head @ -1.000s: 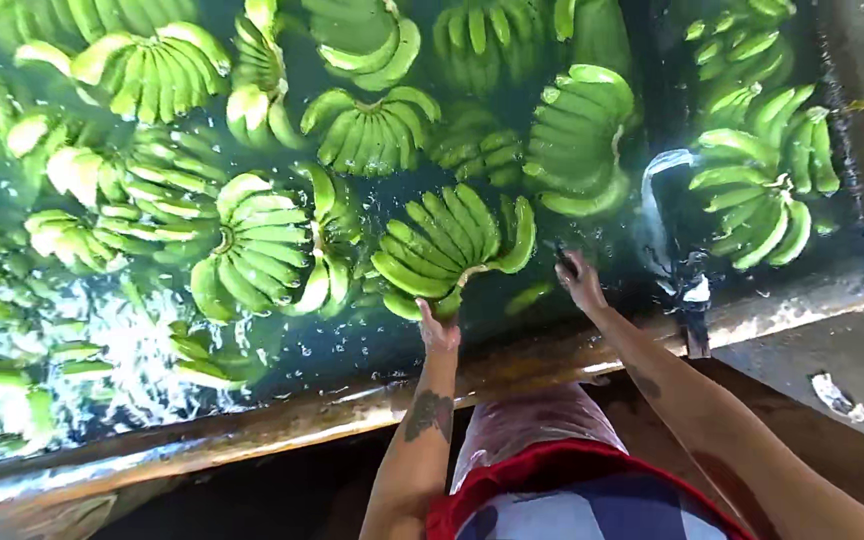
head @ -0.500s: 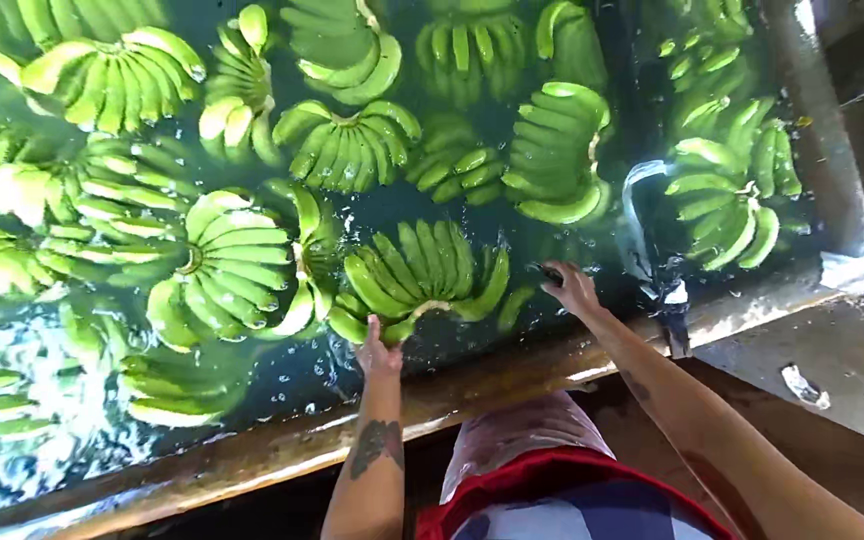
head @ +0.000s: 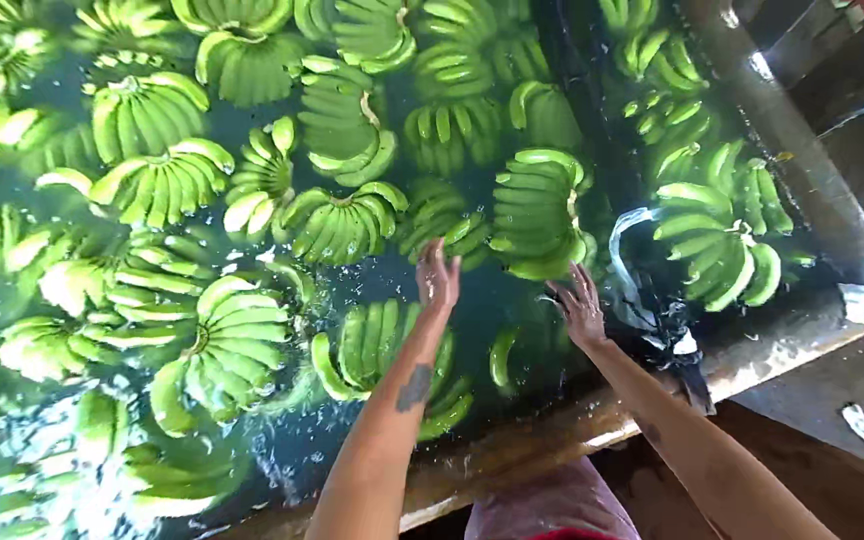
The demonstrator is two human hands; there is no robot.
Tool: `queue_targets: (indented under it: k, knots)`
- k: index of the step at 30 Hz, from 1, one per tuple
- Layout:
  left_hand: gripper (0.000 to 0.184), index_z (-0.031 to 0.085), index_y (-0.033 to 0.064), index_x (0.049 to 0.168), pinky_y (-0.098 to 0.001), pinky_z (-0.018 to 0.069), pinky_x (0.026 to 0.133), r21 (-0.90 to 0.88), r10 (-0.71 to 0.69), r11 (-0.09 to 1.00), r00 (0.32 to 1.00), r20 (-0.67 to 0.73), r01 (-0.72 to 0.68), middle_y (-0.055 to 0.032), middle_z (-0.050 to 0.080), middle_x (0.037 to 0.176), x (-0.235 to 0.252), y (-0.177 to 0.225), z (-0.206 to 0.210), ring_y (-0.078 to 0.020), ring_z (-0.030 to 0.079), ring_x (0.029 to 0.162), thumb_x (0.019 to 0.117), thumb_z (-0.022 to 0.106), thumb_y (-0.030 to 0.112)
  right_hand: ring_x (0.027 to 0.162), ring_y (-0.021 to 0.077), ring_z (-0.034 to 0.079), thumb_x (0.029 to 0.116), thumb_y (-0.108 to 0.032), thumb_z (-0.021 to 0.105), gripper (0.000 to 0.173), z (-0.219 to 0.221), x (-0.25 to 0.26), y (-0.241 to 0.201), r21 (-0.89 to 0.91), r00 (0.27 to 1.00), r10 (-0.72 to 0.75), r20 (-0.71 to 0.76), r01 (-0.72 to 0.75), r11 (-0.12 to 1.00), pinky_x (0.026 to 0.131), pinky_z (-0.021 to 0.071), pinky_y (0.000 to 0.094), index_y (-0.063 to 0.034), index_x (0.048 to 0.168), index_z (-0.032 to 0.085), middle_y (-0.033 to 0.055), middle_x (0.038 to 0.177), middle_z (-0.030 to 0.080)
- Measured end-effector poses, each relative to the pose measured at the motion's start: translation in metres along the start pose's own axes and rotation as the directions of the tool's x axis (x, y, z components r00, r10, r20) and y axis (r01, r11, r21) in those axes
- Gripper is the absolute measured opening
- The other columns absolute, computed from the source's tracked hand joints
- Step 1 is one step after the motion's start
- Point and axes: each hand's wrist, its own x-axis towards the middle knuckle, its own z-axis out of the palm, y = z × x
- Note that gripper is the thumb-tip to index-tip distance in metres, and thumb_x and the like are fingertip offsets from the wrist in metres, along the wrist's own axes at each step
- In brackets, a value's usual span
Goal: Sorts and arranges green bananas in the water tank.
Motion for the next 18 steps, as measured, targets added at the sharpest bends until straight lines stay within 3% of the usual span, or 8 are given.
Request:
queue_targets:
  k: [3,6,8,10,12,15,16,18]
  knots:
    - [0.055,0.043,0.0052,0.153,-0.0679,0.0230,0.119,0.104,0.002,0.994,0.995,0.098,-0.012,-0.0221,0.044,0.156,0.059,0.023,0.038,-0.0425,0.034,0.149,0.1054,0.056,0.030,0.153,0.0485,0.025,0.0984,-0.013,0.063,0.048,0.010,0.020,0.009,-0.050,0.999,-0.025,0.027,0.026,0.998,0.121,0.0210,0.0713,-0.0271,0.145,0.061,0.0218,0.165,0.033]
    - [0.063,0.044,0.0088,0.154,-0.0797,0.0195,0.112,0.253,-0.145,0.963,0.973,0.181,0.096,-0.0246,0.045,0.153,0.084,0.035,0.060,-0.0481,0.034,0.146,0.0981,0.067,0.026,0.156,0.0437,0.019,0.0951,0.003,0.058,0.065,0.009,0.028,0.023,-0.049,0.994,0.070,0.086,-0.066,0.997,0.120,0.0239,0.0701,-0.0274,0.152,0.053,0.0161,0.168,0.028]
    - [0.062,0.049,0.0093,0.151,-0.0774,0.0226,0.113,0.298,-0.200,0.942,0.970,0.139,0.151,-0.0280,0.049,0.148,0.077,0.031,0.071,-0.0510,0.039,0.141,0.0940,0.071,0.018,0.155,0.0417,0.024,0.0947,0.008,0.052,0.066,0.013,0.030,0.040,-0.062,0.987,0.125,0.105,-0.119,0.991,0.120,0.0299,0.0656,-0.0220,0.153,0.052,0.0139,0.169,0.028]
    - [0.052,0.050,0.0088,0.150,-0.0686,0.0274,0.116,0.270,-0.249,0.937,0.966,0.064,0.223,-0.0287,0.051,0.146,0.060,0.020,0.077,-0.0490,0.044,0.138,0.1001,0.063,0.020,0.154,0.0368,0.031,0.1018,-0.004,0.052,0.053,0.016,0.038,0.055,-0.122,0.966,0.203,0.160,-0.185,0.975,0.121,0.0328,0.0568,-0.0167,0.153,0.051,0.0123,0.168,0.030]
    - [0.049,0.047,0.0040,0.150,-0.0624,0.0372,0.114,0.182,-0.290,0.943,0.956,0.036,0.279,-0.0300,0.049,0.147,0.037,0.008,0.078,-0.0480,0.047,0.137,0.1056,0.054,0.023,0.150,0.0405,0.036,0.1069,-0.019,0.052,0.043,0.008,0.050,0.059,-0.197,0.926,0.275,0.257,-0.228,0.953,0.121,0.0313,0.0575,-0.0052,0.148,0.054,0.0198,0.163,0.038]
    - [0.050,0.048,0.0042,0.150,-0.0632,0.0391,0.112,0.027,-0.272,0.962,0.961,0.048,0.271,-0.0295,0.050,0.147,-0.004,-0.019,0.075,-0.0478,0.049,0.135,0.1084,0.049,0.032,0.133,0.0484,0.052,0.1066,-0.017,0.051,0.040,0.005,0.057,0.066,-0.258,0.836,0.417,0.357,-0.340,0.904,0.113,0.0397,0.0607,0.0084,0.137,0.057,0.0332,0.141,0.055]
    - [0.050,0.052,0.0041,0.147,-0.0622,0.0388,0.112,-0.011,-0.279,0.960,0.959,0.051,0.280,-0.0287,0.052,0.144,-0.017,-0.026,0.070,-0.0461,0.050,0.134,0.1082,0.049,0.036,0.127,0.0483,0.057,0.1040,-0.014,0.053,0.039,0.006,0.057,0.064,-0.276,0.827,0.459,0.325,-0.382,0.882,0.108,0.0436,0.0609,0.0079,0.136,0.058,0.0331,0.135,0.059]
    - [0.053,0.062,0.0018,0.136,-0.0596,0.0402,0.112,-0.042,-0.345,0.936,0.936,0.068,0.348,-0.0270,0.058,0.138,-0.038,-0.034,0.059,-0.0428,0.054,0.131,0.1063,0.050,0.045,0.127,0.0479,0.058,0.1039,-0.010,0.052,0.042,-0.005,0.058,0.043,-0.259,0.801,0.517,0.302,-0.453,0.853,0.106,0.0461,0.0619,-0.0003,0.145,0.053,0.0307,0.138,0.059]
